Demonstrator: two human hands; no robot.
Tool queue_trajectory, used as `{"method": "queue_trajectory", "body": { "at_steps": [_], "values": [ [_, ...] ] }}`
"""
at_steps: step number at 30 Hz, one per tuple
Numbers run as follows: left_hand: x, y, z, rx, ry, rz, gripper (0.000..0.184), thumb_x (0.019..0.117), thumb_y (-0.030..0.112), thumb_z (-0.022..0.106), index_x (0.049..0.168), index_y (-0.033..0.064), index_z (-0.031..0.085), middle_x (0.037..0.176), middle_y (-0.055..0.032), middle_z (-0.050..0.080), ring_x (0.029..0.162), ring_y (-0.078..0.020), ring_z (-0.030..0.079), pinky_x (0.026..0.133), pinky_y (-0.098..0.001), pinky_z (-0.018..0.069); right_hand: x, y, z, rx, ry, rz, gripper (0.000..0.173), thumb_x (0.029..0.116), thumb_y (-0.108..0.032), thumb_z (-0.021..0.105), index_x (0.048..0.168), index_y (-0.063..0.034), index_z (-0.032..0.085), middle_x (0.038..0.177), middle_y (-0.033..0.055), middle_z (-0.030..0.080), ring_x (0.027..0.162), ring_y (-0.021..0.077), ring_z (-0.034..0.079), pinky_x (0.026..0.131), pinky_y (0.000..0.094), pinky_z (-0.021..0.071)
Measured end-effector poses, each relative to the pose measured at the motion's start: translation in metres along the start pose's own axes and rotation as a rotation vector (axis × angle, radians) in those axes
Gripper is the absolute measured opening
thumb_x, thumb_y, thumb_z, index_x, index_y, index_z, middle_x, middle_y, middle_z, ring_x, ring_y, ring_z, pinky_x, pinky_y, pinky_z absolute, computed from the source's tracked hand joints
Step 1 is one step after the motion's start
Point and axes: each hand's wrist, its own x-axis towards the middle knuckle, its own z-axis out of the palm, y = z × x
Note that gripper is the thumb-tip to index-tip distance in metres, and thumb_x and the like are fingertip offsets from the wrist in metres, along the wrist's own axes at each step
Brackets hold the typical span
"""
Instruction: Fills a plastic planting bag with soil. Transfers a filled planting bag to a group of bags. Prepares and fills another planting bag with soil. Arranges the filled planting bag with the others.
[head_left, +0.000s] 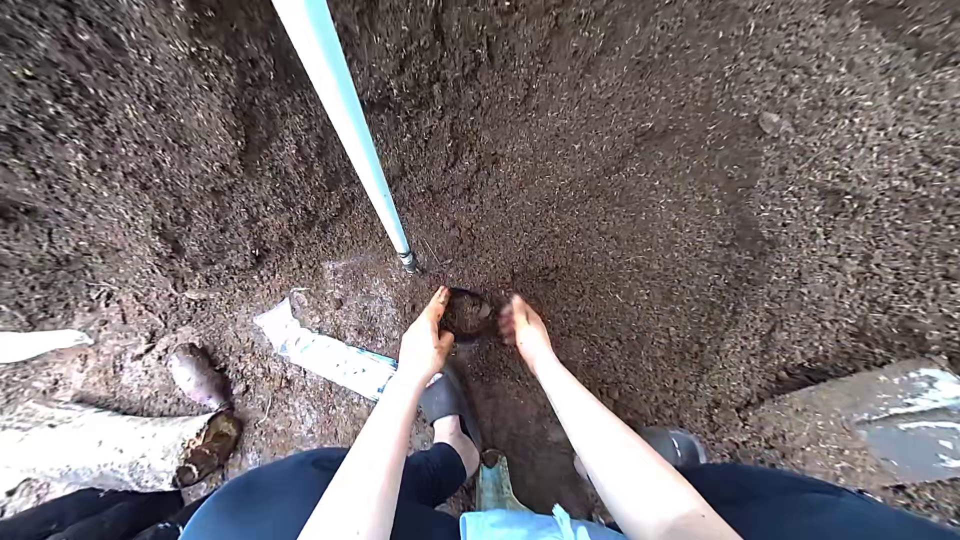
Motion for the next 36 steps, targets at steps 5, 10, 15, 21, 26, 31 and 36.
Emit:
{"method": "queue_trajectory", "body": {
  "at_steps": [5,10,15,21,26,31,36],
  "values": [
    [0.004,0.006,0.003,-0.039,0.047,0.032,0.066,0.0876,0.000,0.063,0.151,0.0114,0.048,0.160,-0.0061,0.046,0.140,-0.0218,0.052,0.112,-0.0462,0.0475,0.020,0.092,0.015,0.863,-0.174,0.741,0.102,0.0982,-0.079,0.015,0.152,0.0068,0.030,0.140,0.0320,0.054,0.121,0.0382,0.062,0.100,0.0457,0.0533],
    [0.006,0.010,-0.003,0.119,-0.009,0.060,0.046,0.0928,0.001,0.053,0.133,0.0157,0.069,0.160,-0.0103,0.046,0.140,-0.0276,0.053,0.110,-0.0484,0.0480,0.067,0.072,0.020,1.418,0.103,0.489,0.094,0.0968,-0.080,0.025,0.160,-0.0101,0.019,0.155,0.0255,0.039,0.130,0.0391,0.055,0.100,0.0509,0.0542],
    [0.016,0.020,-0.005,0.250,-0.157,-0.014,0.052,0.0955,0.013,0.060,0.145,0.0273,0.061,0.161,-0.0071,0.045,0.137,-0.0295,0.056,0.106,-0.0548,0.0502,0.100,0.048,0.007,1.681,0.155,0.166,0.091,0.0937,-0.083,0.023,0.164,-0.0265,0.014,0.165,0.0153,0.031,0.145,0.0404,0.041,0.105,0.0704,0.0453],
    [0.026,0.035,-0.013,0.154,-0.243,-0.005,0.068,0.0881,-0.001,0.058,0.153,0.0175,0.052,0.162,0.0043,0.043,0.145,-0.0109,0.047,0.118,-0.0386,0.0412,0.180,0.006,-0.045,1.802,0.113,-0.082,0.086,0.0898,-0.087,0.018,0.143,-0.0256,0.045,0.137,0.0099,0.059,0.127,0.0326,0.056,0.095,0.0662,0.0480],
    [0.032,0.017,-0.014,0.236,-0.309,0.060,0.059,0.0971,0.017,0.062,0.154,0.0258,0.050,0.168,-0.0044,0.033,0.149,-0.0248,0.043,0.117,-0.0506,0.0408,0.143,0.006,-0.063,1.681,-0.018,-0.075,0.076,0.0971,-0.078,0.015,0.130,-0.0206,0.052,0.116,0.0089,0.067,0.107,0.0267,0.066,0.085,0.0542,0.0565],
    [0.043,0.037,-0.009,0.090,-0.308,0.102,0.062,0.0945,0.001,0.054,0.155,0.0111,0.047,0.161,-0.0048,0.045,0.147,-0.0204,0.045,0.122,-0.0465,0.0353,0.078,-0.023,-0.075,1.538,-0.312,-0.136,0.075,0.0982,-0.076,0.018,0.123,-0.0185,0.059,0.108,0.0110,0.072,0.101,0.0301,0.070,0.083,0.0566,0.0585],
    [0.049,0.058,0.001,0.028,-0.235,0.020,0.067,0.0940,0.008,0.062,0.158,0.0121,0.042,0.154,-0.0136,0.052,0.139,-0.0297,0.054,0.116,-0.0542,0.0413,0.030,-0.038,-0.058,1.388,-0.497,-0.158,0.077,0.0948,-0.080,0.027,0.126,-0.0195,0.062,0.115,0.0109,0.072,0.106,0.0293,0.070,0.087,0.0537,0.0589]
  ]
}}
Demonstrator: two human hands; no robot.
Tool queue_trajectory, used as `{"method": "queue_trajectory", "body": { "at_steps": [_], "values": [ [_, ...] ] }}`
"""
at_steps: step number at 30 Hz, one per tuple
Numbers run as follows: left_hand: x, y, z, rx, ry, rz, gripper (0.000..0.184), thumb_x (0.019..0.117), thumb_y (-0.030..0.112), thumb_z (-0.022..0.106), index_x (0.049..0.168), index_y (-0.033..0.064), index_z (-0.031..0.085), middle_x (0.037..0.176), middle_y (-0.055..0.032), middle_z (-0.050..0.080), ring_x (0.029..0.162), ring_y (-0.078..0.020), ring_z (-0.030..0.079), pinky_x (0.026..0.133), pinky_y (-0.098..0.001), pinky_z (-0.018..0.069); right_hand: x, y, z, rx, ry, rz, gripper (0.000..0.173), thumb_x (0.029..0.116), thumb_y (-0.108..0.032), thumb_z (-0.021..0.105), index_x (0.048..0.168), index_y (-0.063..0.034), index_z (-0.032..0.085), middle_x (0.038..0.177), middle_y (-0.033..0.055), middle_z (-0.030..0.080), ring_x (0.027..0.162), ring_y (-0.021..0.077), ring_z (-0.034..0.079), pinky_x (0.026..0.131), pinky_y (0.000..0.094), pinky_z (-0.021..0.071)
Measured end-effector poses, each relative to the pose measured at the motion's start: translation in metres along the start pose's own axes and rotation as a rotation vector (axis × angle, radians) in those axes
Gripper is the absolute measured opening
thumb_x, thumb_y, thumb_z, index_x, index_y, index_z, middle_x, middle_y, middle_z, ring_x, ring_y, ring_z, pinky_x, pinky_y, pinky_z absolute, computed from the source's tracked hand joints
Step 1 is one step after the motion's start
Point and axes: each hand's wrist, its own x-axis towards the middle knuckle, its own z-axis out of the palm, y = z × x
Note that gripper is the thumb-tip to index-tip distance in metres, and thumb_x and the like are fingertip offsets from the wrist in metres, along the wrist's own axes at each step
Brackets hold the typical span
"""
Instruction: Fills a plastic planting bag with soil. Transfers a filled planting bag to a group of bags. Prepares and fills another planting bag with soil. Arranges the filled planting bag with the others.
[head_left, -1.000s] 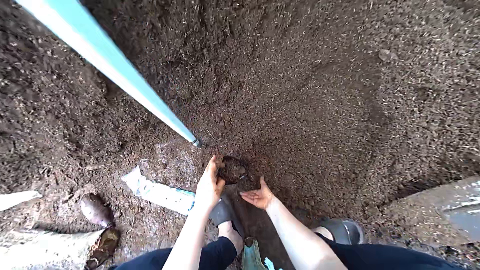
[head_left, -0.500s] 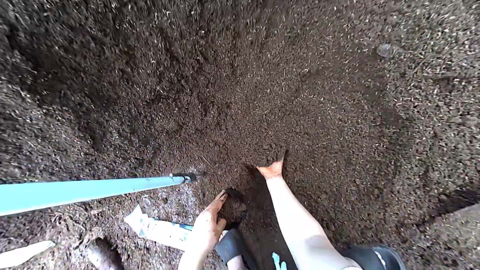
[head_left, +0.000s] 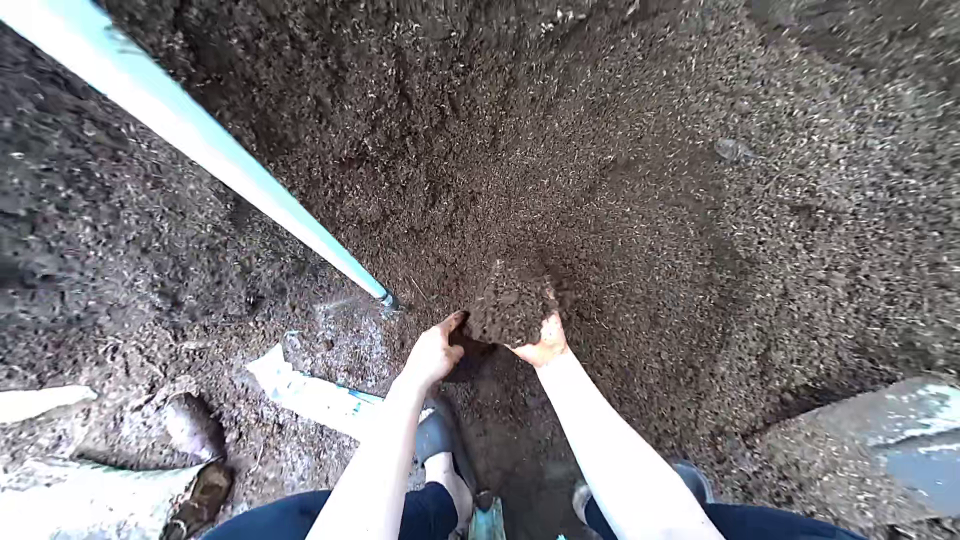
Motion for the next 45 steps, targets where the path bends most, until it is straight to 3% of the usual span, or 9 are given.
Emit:
{"method": "queue_trajectory", "body": {
  "at_steps": [5,12,16,20,24,29,32,37,45],
  "values": [
    [-0.015,0.003,0.018,-0.076,0.086,-0.091,0.065,0.0932,0.009,0.065,0.154,0.0056,0.043,0.145,-0.0221,0.057,0.124,-0.0345,0.063,0.105,-0.0536,0.0503,-0.022,0.020,0.033,-0.350,0.259,0.026,0.071,0.1038,-0.068,0.019,0.143,-0.0163,0.048,0.126,0.0106,0.066,0.114,0.0236,0.065,0.093,0.0467,0.0562],
    [-0.028,-0.012,0.023,-0.147,0.128,-0.031,0.073,0.0937,0.009,0.066,0.160,0.0104,0.036,0.156,-0.0159,0.049,0.141,-0.0296,0.052,0.118,-0.0505,0.0398,-0.034,0.042,0.066,-1.355,0.268,-0.059,0.048,0.1012,-0.011,0.061,0.145,0.0027,0.049,0.147,0.0223,0.052,0.136,0.0270,0.051,0.114,0.0425,0.0420],
    [-0.034,-0.029,0.017,-0.156,0.133,-0.013,0.072,0.0941,0.009,0.064,0.160,0.0124,0.037,0.158,-0.0135,0.048,0.147,-0.0269,0.045,0.122,-0.0493,0.0336,-0.033,0.025,0.054,-1.524,0.311,-0.146,0.036,0.1036,-0.012,0.049,0.138,-0.0046,0.057,0.143,0.0162,0.057,0.127,0.0278,0.059,0.098,0.0492,0.0537],
    [-0.038,-0.043,0.020,-0.144,0.096,-0.059,0.069,0.0959,0.009,0.062,0.160,0.0116,0.036,0.155,-0.0166,0.049,0.144,-0.0303,0.048,0.120,-0.0516,0.0360,-0.024,0.040,0.032,-1.830,0.398,0.244,0.061,0.1024,-0.039,0.062,0.145,-0.0002,0.044,0.130,0.0256,0.061,0.100,0.0343,0.071,0.086,0.0503,0.0599],
    [-0.047,-0.041,0.009,-0.164,0.102,-0.059,0.065,0.0990,0.009,0.059,0.160,0.0101,0.037,0.155,-0.0189,0.049,0.143,-0.0335,0.049,0.118,-0.0546,0.0377,-0.018,0.065,0.064,-2.223,0.326,0.279,0.041,0.1072,-0.025,0.049,0.141,-0.0020,0.053,0.132,0.0231,0.064,0.124,0.0349,0.063,0.105,0.0524,0.0488],
    [-0.091,-0.024,-0.022,-0.269,0.252,0.056,0.064,0.0990,0.008,0.060,0.159,0.0192,0.041,0.147,-0.0177,0.058,0.133,-0.0361,0.058,0.110,-0.0611,0.0442,-0.040,0.056,0.117,-2.327,0.241,0.040,0.033,0.1054,-0.027,0.054,0.125,-0.0028,0.064,0.114,0.0243,0.070,0.111,0.0416,0.067,0.094,0.0624,0.0515],
    [-0.094,-0.033,-0.010,-0.330,0.375,0.072,0.069,0.0945,0.002,0.060,0.158,0.0231,0.043,0.142,-0.0174,0.062,0.125,-0.0370,0.063,0.104,-0.0630,0.0478,-0.035,0.065,0.092,-2.253,0.245,-0.171,0.032,0.1047,-0.023,0.055,0.128,-0.0030,0.063,0.109,0.0246,0.071,0.105,0.0425,0.069,0.090,0.0639,0.0534],
    [-0.062,-0.064,0.011,-0.160,0.231,-0.078,0.054,0.1014,0.011,0.055,0.154,0.0120,0.047,0.149,-0.0180,0.056,0.137,-0.0383,0.055,0.113,-0.0624,0.0404,-0.009,0.080,0.055,-2.379,0.221,0.171,0.036,0.1081,-0.027,0.045,0.132,-0.0041,0.060,0.121,0.0234,0.068,0.117,0.0391,0.066,0.098,0.0583,0.0511],
    [-0.076,-0.061,0.016,-0.154,0.345,0.003,0.063,0.0971,-0.001,0.055,0.156,0.0191,0.047,0.156,-0.0036,0.052,0.135,-0.0320,0.058,0.110,-0.0610,0.0445,-0.022,0.085,0.045,-2.267,0.260,0.045,0.036,0.1096,-0.028,0.045,0.134,-0.0043,0.059,0.117,0.0221,0.070,0.109,0.0367,0.069,0.095,0.0549,0.0543]
  ]
}}
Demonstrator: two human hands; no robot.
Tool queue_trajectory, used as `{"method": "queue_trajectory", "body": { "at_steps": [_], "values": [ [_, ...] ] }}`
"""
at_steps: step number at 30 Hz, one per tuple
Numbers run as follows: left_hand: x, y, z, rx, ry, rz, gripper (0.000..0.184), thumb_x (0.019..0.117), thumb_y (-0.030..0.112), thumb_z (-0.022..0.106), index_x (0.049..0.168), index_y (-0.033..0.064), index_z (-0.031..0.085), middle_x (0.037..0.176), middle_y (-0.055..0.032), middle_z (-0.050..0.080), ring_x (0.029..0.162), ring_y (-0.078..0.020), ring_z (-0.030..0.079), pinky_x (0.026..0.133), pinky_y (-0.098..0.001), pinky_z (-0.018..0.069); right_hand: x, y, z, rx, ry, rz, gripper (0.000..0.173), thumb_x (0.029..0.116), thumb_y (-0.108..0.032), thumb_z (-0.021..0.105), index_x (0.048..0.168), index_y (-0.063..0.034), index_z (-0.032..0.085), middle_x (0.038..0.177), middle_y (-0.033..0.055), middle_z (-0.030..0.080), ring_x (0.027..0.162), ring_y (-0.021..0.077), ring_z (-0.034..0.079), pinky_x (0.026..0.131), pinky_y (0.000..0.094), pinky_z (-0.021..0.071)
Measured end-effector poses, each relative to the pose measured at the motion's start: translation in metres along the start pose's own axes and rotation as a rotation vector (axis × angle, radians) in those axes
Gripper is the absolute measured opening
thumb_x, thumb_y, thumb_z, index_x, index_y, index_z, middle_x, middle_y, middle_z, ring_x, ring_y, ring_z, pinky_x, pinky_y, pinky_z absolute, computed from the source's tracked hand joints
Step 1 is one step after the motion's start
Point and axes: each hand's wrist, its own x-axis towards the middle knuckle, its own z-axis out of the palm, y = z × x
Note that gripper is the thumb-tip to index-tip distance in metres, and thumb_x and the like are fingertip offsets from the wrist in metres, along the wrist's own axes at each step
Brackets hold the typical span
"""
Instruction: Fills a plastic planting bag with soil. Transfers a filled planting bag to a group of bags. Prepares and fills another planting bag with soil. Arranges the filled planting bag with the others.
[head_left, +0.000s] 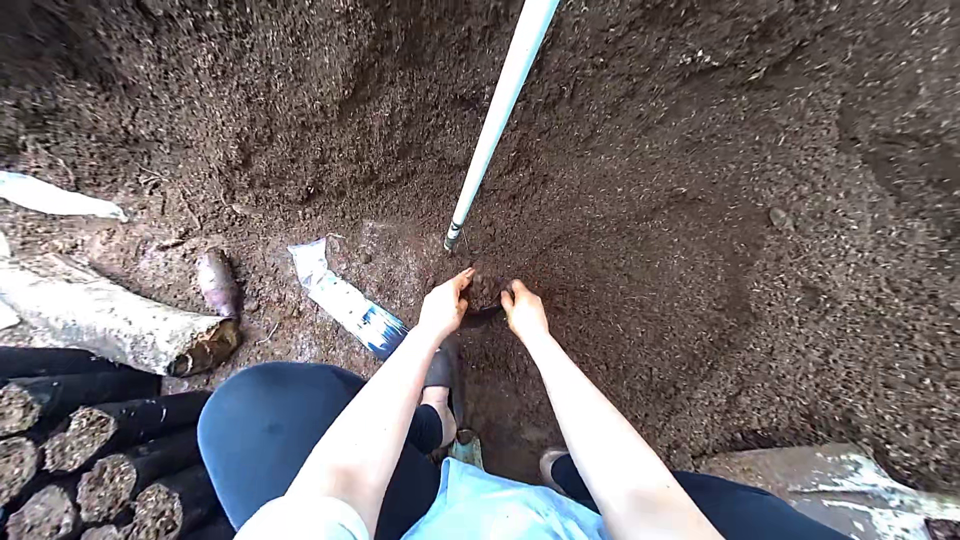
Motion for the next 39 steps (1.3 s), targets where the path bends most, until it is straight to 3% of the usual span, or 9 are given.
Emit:
{"method": "queue_trajectory", "body": {
  "at_steps": [4,7,10,15,21,24,29,34,39],
  "values": [
    [-0.002,-0.007,0.007,-0.098,0.174,-0.035,0.058,0.0997,0.002,0.052,0.155,0.0179,0.048,0.152,-0.0072,0.056,0.135,-0.0297,0.058,0.112,-0.0559,0.0454,-0.005,0.001,-0.015,0.036,0.057,-0.054,0.044,0.1101,-0.035,0.045,0.140,-0.0045,0.057,0.132,0.0207,0.064,0.121,0.0339,0.064,0.104,0.0526,0.0503],
    [-0.014,-0.004,0.013,-0.213,0.270,-0.356,0.066,0.1022,0.046,0.059,0.154,0.0098,0.039,0.151,-0.0201,0.050,0.132,-0.0358,0.057,0.106,-0.0575,0.0493,-0.017,0.010,-0.010,-0.097,0.038,-0.251,0.046,0.1098,-0.030,0.039,0.153,-0.0180,0.047,0.158,0.0082,0.046,0.130,0.0309,0.060,0.103,0.0547,0.0520],
    [-0.015,-0.003,0.019,-0.153,-0.009,-0.606,0.097,0.0978,0.075,0.042,0.155,-0.0027,0.031,0.147,-0.0306,0.049,0.131,-0.0418,0.057,0.107,-0.0594,0.0478,-0.021,-0.003,-0.003,-0.246,-0.137,-0.381,0.062,0.1034,-0.015,0.044,0.163,-0.0296,0.031,0.171,-0.0013,0.023,0.124,0.0311,0.064,0.092,0.0562,0.0559],
    [-0.003,-0.011,0.039,-0.216,-0.161,-0.471,0.056,0.1137,0.039,0.026,0.129,-0.0025,0.060,0.126,-0.0237,0.064,0.117,-0.0343,0.063,0.101,-0.0536,0.0480,-0.016,-0.013,0.019,-0.362,-0.334,-0.279,0.067,0.1045,-0.018,0.044,0.166,-0.0277,0.018,0.174,-0.0061,0.009,0.120,0.0305,0.066,0.092,0.0555,0.0550],
    [-0.005,-0.014,0.041,-0.206,-0.104,-0.380,0.046,0.1127,0.031,0.033,0.114,-0.0028,0.064,0.104,-0.0195,0.064,0.096,-0.0306,0.063,0.089,-0.0512,0.0498,-0.012,-0.020,0.016,-0.427,-0.411,-0.265,0.060,0.1054,-0.012,0.038,0.163,-0.0228,0.029,0.172,-0.0027,0.017,0.128,0.0336,0.061,0.096,0.0601,0.0516],
    [-0.002,-0.007,0.011,-0.067,-0.148,-0.421,0.061,0.1086,0.050,0.041,0.128,-0.0035,0.063,0.126,-0.0263,0.065,0.121,-0.0387,0.062,0.104,-0.0603,0.0457,-0.007,-0.024,-0.021,-0.164,-0.322,-0.276,0.043,0.1061,-0.021,0.043,0.146,-0.0194,0.058,0.160,0.0009,0.046,0.138,0.0284,0.054,0.109,0.0589,0.0446],
    [0.015,-0.003,0.005,0.005,-0.189,-0.610,0.098,0.1001,0.066,0.050,0.158,-0.0037,0.014,0.141,-0.0311,0.054,0.127,-0.0395,0.060,0.105,-0.0547,0.0479,0.017,-0.004,-0.014,-0.072,-0.230,0.130,0.080,0.0978,-0.072,0.045,0.140,-0.0048,0.057,0.135,0.0219,0.063,0.126,0.0393,0.061,0.102,0.0633,0.0474],
    [0.033,0.000,0.016,0.080,-0.219,-0.618,0.084,0.1068,0.053,0.047,0.158,-0.0020,0.011,0.137,-0.0289,0.056,0.117,-0.0360,0.065,0.099,-0.0503,0.0515,0.025,-0.011,-0.005,-0.119,-0.298,-0.057,0.046,0.1118,-0.038,0.037,0.119,-0.0051,0.067,0.119,0.0201,0.069,0.119,0.0376,0.065,0.098,0.0594,0.0504],
    [0.038,-0.001,0.006,0.106,-0.268,-0.634,0.083,0.1043,0.052,0.055,0.158,0.0002,0.017,0.127,-0.0246,0.062,0.102,-0.0296,0.069,0.092,-0.0453,0.0555,0.064,0.007,-0.057,-0.055,-0.435,-0.219,0.054,0.1105,-0.046,0.039,0.131,-0.0011,0.063,0.126,0.0249,0.066,0.122,0.0415,0.062,0.104,0.0646,0.0450]
  ]
}}
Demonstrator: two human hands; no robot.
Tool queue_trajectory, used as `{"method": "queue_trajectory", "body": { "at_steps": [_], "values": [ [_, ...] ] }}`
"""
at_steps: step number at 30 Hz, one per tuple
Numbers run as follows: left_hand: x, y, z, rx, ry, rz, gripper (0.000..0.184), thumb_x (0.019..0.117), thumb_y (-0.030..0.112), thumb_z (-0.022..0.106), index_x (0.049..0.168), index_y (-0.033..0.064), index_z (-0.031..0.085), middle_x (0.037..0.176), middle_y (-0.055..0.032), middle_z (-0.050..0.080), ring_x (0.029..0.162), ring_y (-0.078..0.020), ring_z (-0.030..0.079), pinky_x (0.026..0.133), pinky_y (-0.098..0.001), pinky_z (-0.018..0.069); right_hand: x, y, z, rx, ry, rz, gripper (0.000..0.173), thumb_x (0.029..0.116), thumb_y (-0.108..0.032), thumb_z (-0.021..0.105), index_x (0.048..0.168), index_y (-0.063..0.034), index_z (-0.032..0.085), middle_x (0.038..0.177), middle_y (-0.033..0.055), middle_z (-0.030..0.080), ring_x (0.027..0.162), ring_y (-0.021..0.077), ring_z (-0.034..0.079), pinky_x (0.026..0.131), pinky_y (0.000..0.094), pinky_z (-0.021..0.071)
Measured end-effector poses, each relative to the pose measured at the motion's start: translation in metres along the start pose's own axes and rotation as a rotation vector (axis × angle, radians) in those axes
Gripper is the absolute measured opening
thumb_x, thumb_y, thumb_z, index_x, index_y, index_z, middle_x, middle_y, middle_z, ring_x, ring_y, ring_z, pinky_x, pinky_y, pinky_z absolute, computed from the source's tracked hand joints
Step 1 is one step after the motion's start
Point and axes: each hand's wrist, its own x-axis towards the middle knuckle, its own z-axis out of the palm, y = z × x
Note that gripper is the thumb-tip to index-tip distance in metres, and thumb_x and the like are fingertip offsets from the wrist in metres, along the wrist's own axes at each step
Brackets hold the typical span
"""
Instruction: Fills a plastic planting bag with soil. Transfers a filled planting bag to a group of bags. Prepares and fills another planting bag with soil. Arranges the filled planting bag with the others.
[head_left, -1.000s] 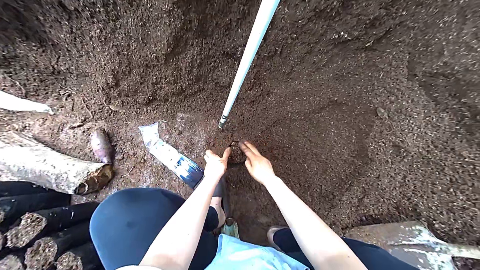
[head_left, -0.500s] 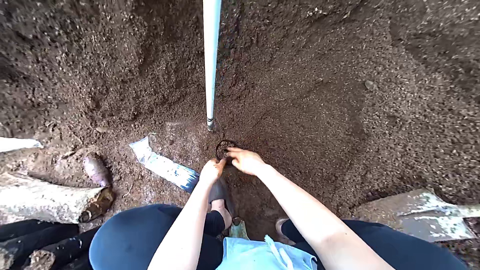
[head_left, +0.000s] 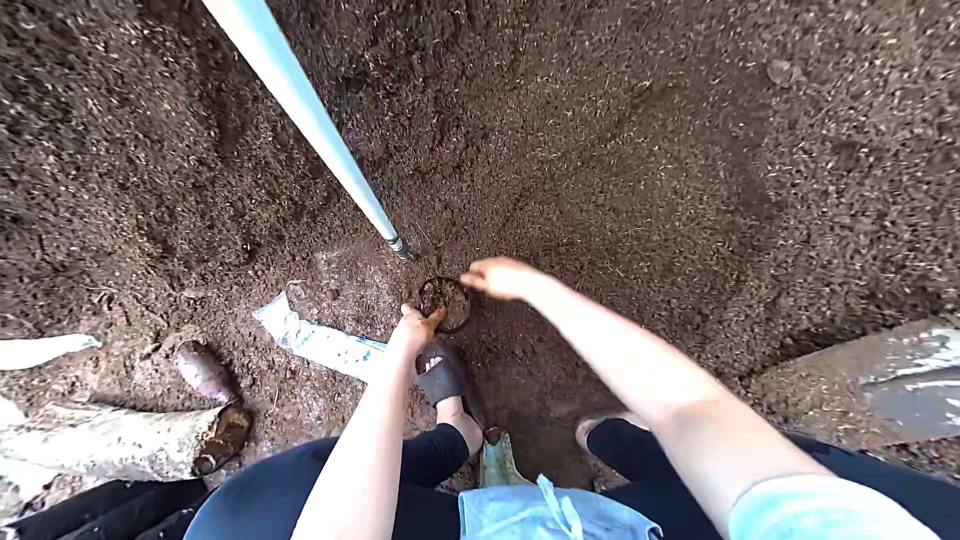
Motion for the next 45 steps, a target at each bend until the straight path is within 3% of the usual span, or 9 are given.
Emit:
{"method": "queue_trajectory", "body": {
  "at_steps": [6,11,16,20,24,28,34,37,45],
  "values": [
    [-0.027,-0.007,0.002,-0.122,0.192,0.105,0.050,0.1002,0.020,0.063,0.140,-0.0015,0.041,0.104,-0.0179,0.068,0.080,-0.0243,0.072,0.076,-0.0433,0.0608,0.075,0.106,-0.131,-0.010,0.618,0.212,0.052,0.1046,-0.032,0.057,0.149,-0.0069,0.051,0.156,0.0230,0.043,0.144,0.0490,0.037,0.110,0.0689,0.0374],
    [-0.049,-0.008,-0.001,-0.140,0.315,0.221,0.039,0.1028,0.026,0.062,0.132,0.0013,0.052,0.095,-0.0124,0.067,0.080,-0.0230,0.067,0.077,-0.0443,0.0557,0.104,0.120,-0.052,0.023,0.388,0.331,0.076,0.0758,-0.025,0.091,0.145,-0.0175,0.060,0.165,0.0193,0.030,0.148,0.0581,0.019,0.103,0.0851,0.0281],
    [-0.049,-0.004,0.000,-0.095,0.420,0.394,0.029,0.1014,0.020,0.060,0.126,0.0053,0.066,0.121,-0.0183,0.064,0.106,-0.0274,0.066,0.092,-0.0437,0.0545,0.091,0.139,0.001,-0.018,0.162,0.342,0.073,0.0845,-0.016,0.083,0.151,-0.0178,0.052,0.161,0.0246,0.034,0.139,0.0547,0.041,0.106,0.0730,0.0389],
    [-0.041,-0.015,0.018,-0.060,0.544,0.557,0.025,0.0990,0.017,0.060,0.119,0.0133,0.075,0.129,-0.0211,0.062,0.119,-0.0348,0.060,0.101,-0.0464,0.0503,0.041,0.077,-0.007,-0.122,0.131,0.169,0.062,0.0850,-0.019,0.081,0.143,-0.0197,0.060,0.151,0.0199,0.049,0.135,0.0462,0.048,0.107,0.0675,0.0411],
    [-0.038,-0.015,0.026,-0.052,0.425,0.492,0.042,0.1022,0.021,0.057,0.144,0.0179,0.061,0.151,-0.0203,0.050,0.135,-0.0334,0.055,0.110,-0.0458,0.0479,-0.019,-0.022,0.003,-0.266,0.150,-0.075,0.053,0.0851,-0.017,0.080,0.136,-0.0205,0.065,0.148,0.0164,0.051,0.130,0.0461,0.050,0.103,0.0646,0.0451],
    [-0.042,-0.009,0.019,-0.187,0.328,0.464,0.058,0.0954,0.004,0.061,0.152,0.0045,0.047,0.149,-0.0195,0.055,0.139,-0.0300,0.053,0.118,-0.0452,0.0403,-0.030,-0.078,0.026,-0.306,0.076,-0.095,0.058,0.0861,-0.013,0.078,0.141,-0.0203,0.061,0.153,0.0185,0.043,0.131,0.0479,0.048,0.100,0.0634,0.0479],
    [-0.046,-0.008,0.010,-0.298,0.312,0.504,0.058,0.0958,0.005,0.060,0.152,0.0093,0.049,0.144,-0.0134,0.062,0.134,-0.0261,0.059,0.115,-0.0456,0.0434,-0.020,-0.073,0.067,-0.205,0.252,-0.096,0.044,0.0960,0.002,0.058,0.138,-0.0097,0.063,0.146,0.0178,0.052,0.133,0.0384,0.051,0.112,0.0484,0.0430],
    [-0.044,-0.016,0.008,-0.392,0.353,0.556,0.057,0.0936,0.004,0.061,0.149,0.0084,0.051,0.146,-0.0141,0.059,0.135,-0.0262,0.057,0.115,-0.0453,0.0447,-0.030,-0.067,0.066,-0.093,0.264,-0.108,0.054,0.0942,-0.006,0.067,0.146,-0.0134,0.056,0.158,0.0181,0.041,0.142,0.0360,0.044,0.118,0.0463,0.0392],
    [-0.032,-0.030,0.013,-0.242,0.061,0.190,0.077,0.1075,0.062,0.031,0.153,0.0008,0.040,0.143,-0.0267,0.057,0.134,-0.0395,0.056,0.110,-0.0587,0.0436,-0.029,-0.049,0.086,-0.103,0.457,-0.096,0.035,0.1035,-0.014,0.056,0.136,-0.0060,0.064,0.146,0.0139,0.057,0.139,0.0257,0.051,0.119,0.0354,0.0380]
  ]
}}
